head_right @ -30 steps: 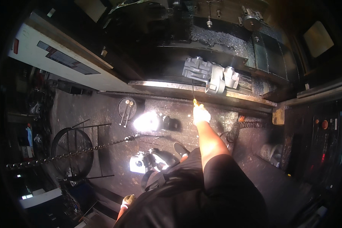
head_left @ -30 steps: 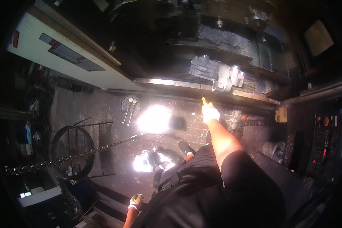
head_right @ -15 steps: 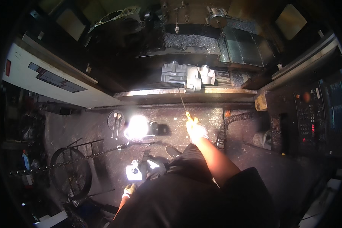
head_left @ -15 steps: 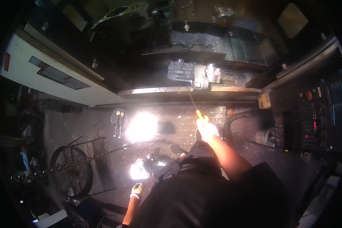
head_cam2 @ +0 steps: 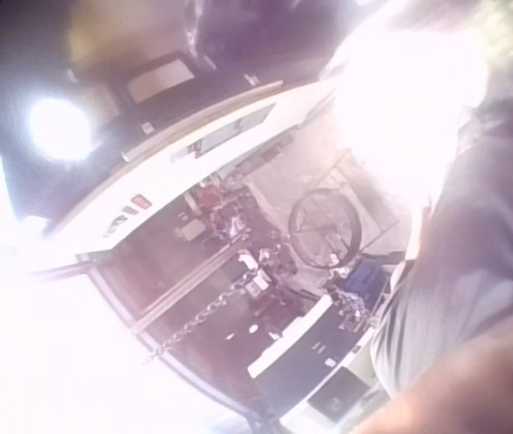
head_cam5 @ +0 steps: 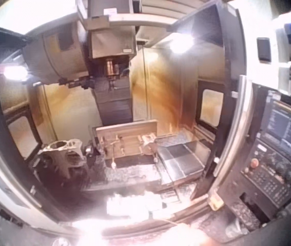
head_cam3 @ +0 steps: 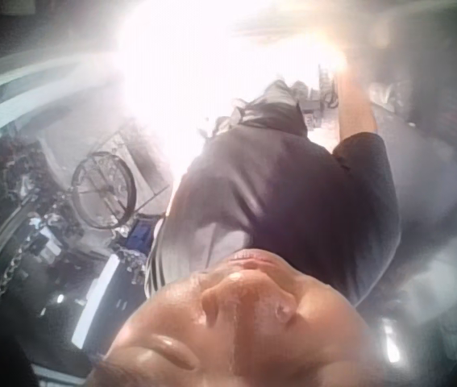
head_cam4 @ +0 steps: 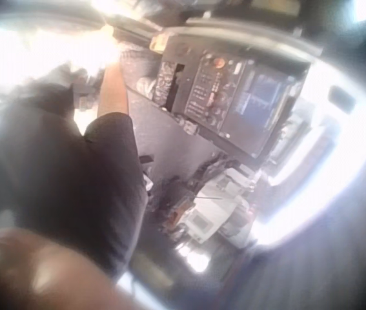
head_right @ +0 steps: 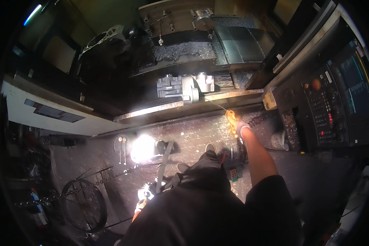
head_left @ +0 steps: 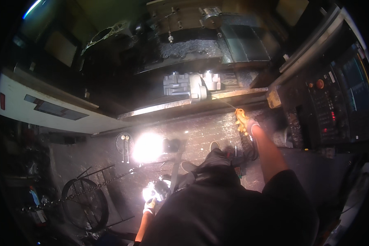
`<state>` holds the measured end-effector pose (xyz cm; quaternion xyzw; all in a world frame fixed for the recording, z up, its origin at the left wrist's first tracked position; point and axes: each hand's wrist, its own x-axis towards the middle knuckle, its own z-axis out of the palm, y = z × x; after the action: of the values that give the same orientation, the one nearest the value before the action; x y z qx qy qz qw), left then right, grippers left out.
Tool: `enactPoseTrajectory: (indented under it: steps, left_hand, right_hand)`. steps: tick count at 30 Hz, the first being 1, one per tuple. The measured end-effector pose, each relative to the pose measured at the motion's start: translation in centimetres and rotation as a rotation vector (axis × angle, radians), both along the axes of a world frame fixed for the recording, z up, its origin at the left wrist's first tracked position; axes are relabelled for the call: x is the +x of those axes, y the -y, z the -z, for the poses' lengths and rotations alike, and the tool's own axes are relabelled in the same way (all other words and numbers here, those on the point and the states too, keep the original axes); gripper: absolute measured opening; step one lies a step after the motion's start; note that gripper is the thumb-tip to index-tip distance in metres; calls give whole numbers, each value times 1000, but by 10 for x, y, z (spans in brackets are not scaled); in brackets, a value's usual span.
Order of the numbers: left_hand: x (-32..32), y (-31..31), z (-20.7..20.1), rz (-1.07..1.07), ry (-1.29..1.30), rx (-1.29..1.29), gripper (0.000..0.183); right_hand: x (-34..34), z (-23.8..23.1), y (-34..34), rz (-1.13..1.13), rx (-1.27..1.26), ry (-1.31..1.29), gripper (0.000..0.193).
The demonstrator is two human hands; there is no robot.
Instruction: The person carries several metal engine components across a workshop, places one into a CNC milling machine, uses an air gun to clean the workpiece and the machine interior, and سپس uses a wrench to secure the component onto the machine's worktable.
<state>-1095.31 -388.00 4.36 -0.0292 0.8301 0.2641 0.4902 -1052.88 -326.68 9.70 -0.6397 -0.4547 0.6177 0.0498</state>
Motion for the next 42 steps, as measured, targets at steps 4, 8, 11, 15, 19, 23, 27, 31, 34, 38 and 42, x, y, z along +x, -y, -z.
enactPoseTrajectory:
  steps: [4,8,11,15,19,23,27,31,34,38,42]
  left_hand:
    - [11,-10,-19,-81,-80,-53,45]
    - [2,10,-14,104,-114,-43,43]
    - [38,-47,-43,154,-119,-11,41]
    - [67,-93,-86,368,-145,-22,39]
    - [102,-99,-94,63,-68,102,37]
    - [115,-13,-62,-225,171,484,40]
    - [156,7,-43,-200,-51,-23,48]
    - [165,-3,-27,-329,-11,34,61]
    - [164,-32,-19,-275,-130,5,57]
    - [146,-89,-43,-209,-99,100,42]
    - [131,-93,-46,-317,-111,198,42]
  right_hand:
    - [-13,2,-40,-53,-72,-115,69]
    - [-24,28,-67,-81,-211,-218,73]
    - [-18,49,-91,-92,-280,-253,71]
    - [-25,60,-84,-48,-284,-316,72]
    - [-14,45,-56,63,-254,-270,72]
    - [7,2,-19,140,-113,-196,60]
    - [10,-10,-22,-276,50,-69,56]
    - [-39,-8,-59,-335,320,116,57]
    - [-95,-43,-84,-437,382,198,56]
    - [-133,-47,-123,-451,425,234,59]
    - [-145,-51,-191,-387,406,345,62]
